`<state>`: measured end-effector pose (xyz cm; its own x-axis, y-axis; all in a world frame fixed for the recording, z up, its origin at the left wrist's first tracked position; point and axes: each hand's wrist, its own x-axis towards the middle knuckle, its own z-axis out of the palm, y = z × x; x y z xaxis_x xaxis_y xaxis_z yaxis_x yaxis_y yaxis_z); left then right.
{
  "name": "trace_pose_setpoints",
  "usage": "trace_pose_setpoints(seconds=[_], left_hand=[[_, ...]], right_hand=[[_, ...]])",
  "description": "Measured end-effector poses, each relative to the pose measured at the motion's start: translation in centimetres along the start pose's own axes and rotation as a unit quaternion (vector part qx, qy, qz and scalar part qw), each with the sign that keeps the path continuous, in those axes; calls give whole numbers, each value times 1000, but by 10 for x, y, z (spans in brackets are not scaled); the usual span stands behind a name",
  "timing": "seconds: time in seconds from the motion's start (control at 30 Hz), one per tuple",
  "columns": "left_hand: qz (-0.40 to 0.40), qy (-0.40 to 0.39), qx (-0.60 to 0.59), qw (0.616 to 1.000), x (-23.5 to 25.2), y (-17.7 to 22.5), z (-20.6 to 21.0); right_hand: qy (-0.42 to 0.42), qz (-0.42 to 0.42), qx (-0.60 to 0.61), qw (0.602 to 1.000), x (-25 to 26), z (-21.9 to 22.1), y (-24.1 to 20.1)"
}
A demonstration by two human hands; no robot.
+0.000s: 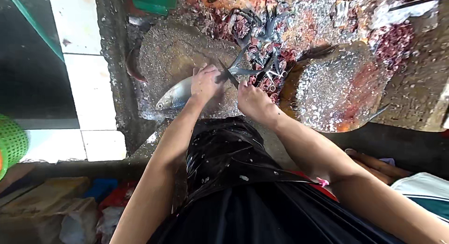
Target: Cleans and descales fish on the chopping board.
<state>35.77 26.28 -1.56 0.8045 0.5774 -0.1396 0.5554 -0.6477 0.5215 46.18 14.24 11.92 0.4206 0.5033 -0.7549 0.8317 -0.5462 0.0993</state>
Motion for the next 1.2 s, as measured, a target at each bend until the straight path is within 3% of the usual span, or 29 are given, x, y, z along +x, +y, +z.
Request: trace_pose_setpoints(seconds=[0.17, 0.3, 0.47, 0.63, 0.73, 0.8, 0.87, 0.93, 1.0, 1.03, 1.1, 1.2], left_hand=[[-6, -19, -13, 1000, 4, 0, -4], [-12, -19, -4, 1000, 4, -4, -8], [5, -14, -26, 1000, 5, -8, -13], [-93, -101, 41, 990, -71, -32, -67], [-140, -120, 94, 978, -91, -49, -60], [-192, -78, 65, 976, -93, -49, -58], [-233, -2, -44, 971, -101, -39, -61], [-247, 86, -178, 949, -119, -24, -64], [-239, 156, -271, 919, -137, -3, -62], [-228, 184, -307, 905, -140, 9, -61], [-215, 226, -351, 883, -137, 32, -58], [-243, 242, -304, 889, -119, 61, -39]], right_hand=[[24, 16, 49, 998, 16, 18, 1], [31, 8, 40, 999, 27, 2, -10], [74, 4, 78, 994, 31, 29, 2], [62, 15, 76, 995, 32, 15, -14], [69, -18, 106, 992, 46, 13, -6], [99, -35, 138, 985, 40, 7, 8], [171, -32, 213, 962, 20, 3, 30], [269, -15, 307, 913, 10, 16, 55], [299, 9, 405, 864, 18, 40, 69], [271, 11, 435, 859, 25, 49, 70], [174, -42, 427, 886, 42, 64, 59], [79, -159, 316, 932, 76, 71, 49]])
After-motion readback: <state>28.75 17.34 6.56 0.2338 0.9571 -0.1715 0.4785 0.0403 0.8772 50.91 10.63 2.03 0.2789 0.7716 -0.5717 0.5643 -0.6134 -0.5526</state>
